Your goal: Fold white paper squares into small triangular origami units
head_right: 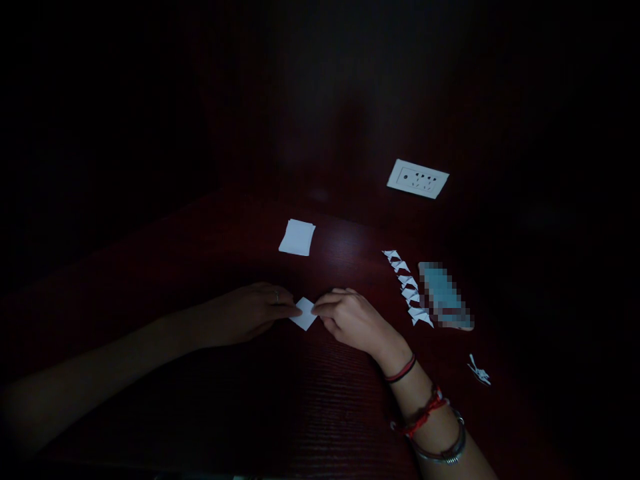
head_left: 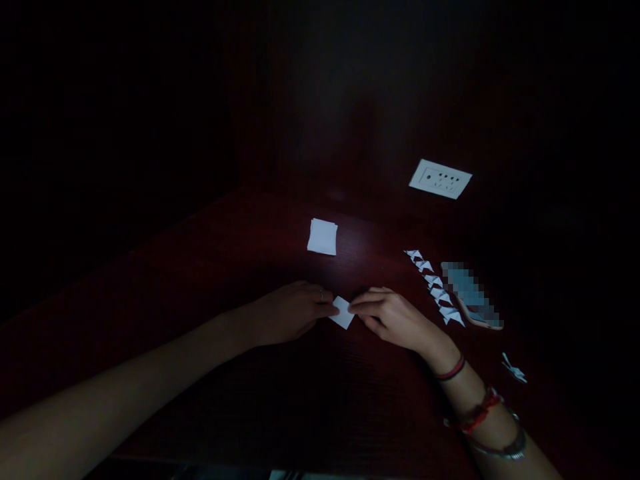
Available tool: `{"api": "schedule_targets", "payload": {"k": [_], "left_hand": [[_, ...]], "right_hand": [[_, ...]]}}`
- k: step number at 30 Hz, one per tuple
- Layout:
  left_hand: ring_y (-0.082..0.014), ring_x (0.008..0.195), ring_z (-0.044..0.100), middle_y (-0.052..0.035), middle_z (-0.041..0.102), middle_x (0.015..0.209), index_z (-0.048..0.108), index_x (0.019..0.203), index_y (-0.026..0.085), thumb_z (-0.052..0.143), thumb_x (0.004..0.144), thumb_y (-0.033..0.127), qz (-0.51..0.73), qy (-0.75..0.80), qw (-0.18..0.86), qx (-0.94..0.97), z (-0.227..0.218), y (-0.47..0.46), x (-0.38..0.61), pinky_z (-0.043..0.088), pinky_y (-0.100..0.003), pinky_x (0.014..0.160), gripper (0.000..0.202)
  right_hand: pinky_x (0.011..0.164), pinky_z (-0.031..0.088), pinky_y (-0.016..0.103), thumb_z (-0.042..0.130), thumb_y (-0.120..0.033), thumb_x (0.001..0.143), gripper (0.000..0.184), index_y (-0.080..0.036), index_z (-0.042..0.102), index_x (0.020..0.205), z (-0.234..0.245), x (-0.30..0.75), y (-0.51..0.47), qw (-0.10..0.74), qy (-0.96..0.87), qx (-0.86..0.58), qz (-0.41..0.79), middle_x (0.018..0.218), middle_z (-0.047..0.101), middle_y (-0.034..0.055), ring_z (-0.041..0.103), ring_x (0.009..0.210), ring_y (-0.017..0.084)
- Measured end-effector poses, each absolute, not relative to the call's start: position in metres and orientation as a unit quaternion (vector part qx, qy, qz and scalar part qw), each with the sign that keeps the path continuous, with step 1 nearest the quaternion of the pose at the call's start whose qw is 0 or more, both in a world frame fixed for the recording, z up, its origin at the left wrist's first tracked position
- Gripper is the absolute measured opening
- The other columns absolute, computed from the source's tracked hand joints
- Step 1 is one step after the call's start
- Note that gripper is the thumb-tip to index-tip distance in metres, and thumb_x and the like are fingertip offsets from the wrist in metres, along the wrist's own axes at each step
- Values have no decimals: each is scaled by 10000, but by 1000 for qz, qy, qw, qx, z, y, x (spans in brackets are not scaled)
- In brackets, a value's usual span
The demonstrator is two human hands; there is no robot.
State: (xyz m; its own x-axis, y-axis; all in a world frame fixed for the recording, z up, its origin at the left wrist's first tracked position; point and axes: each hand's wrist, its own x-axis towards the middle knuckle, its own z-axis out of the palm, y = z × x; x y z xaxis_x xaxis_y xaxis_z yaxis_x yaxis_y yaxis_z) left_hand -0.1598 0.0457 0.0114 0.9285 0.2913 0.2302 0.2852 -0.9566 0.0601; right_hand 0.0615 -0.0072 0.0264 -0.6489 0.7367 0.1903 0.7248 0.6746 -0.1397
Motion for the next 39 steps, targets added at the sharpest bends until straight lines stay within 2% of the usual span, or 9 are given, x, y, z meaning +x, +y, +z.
{"api": "schedule_targets", "payload": {"k": [8,16,27,32,39], "left_hand": [[-192,1103,395,-18,473,1192,428,1179,269,445,818,115,108,127,0,986,10,45,-162,307,-353,896,393],[-203,1167,333,-24,406,1262,401,1202,301,455,810,107,111,128,1,986,9,41,-163,275,-367,934,440],[-227,1160,329,-46,396,1261,398,1208,283,448,812,106,87,135,-8,987,11,39,-160,286,-388,925,437],[-222,1155,331,-50,393,1257,391,1212,277,441,814,106,95,128,-4,987,10,40,-160,287,-383,924,436],[-220,1145,343,-56,392,1254,391,1210,271,438,812,100,101,123,1,987,8,41,-160,302,-382,911,436]], "right_hand": [[757,400,278,433,-153,823,182,-169,584,922,25,59,-7,139,-890,-432,40,852,591,34,536,805,128],[721,395,252,439,-151,820,162,-183,583,886,27,59,-9,107,-898,-426,39,804,551,17,526,757,111],[645,385,239,328,-201,870,213,-140,522,808,31,53,-9,62,-890,-452,11,774,515,36,490,665,99],[619,373,227,315,-217,870,213,-132,505,826,32,54,-3,46,-893,-444,56,792,514,45,479,656,94],[650,365,224,376,-169,826,118,-138,490,815,28,59,5,55,-903,-410,115,799,512,40,473,698,102]]}}
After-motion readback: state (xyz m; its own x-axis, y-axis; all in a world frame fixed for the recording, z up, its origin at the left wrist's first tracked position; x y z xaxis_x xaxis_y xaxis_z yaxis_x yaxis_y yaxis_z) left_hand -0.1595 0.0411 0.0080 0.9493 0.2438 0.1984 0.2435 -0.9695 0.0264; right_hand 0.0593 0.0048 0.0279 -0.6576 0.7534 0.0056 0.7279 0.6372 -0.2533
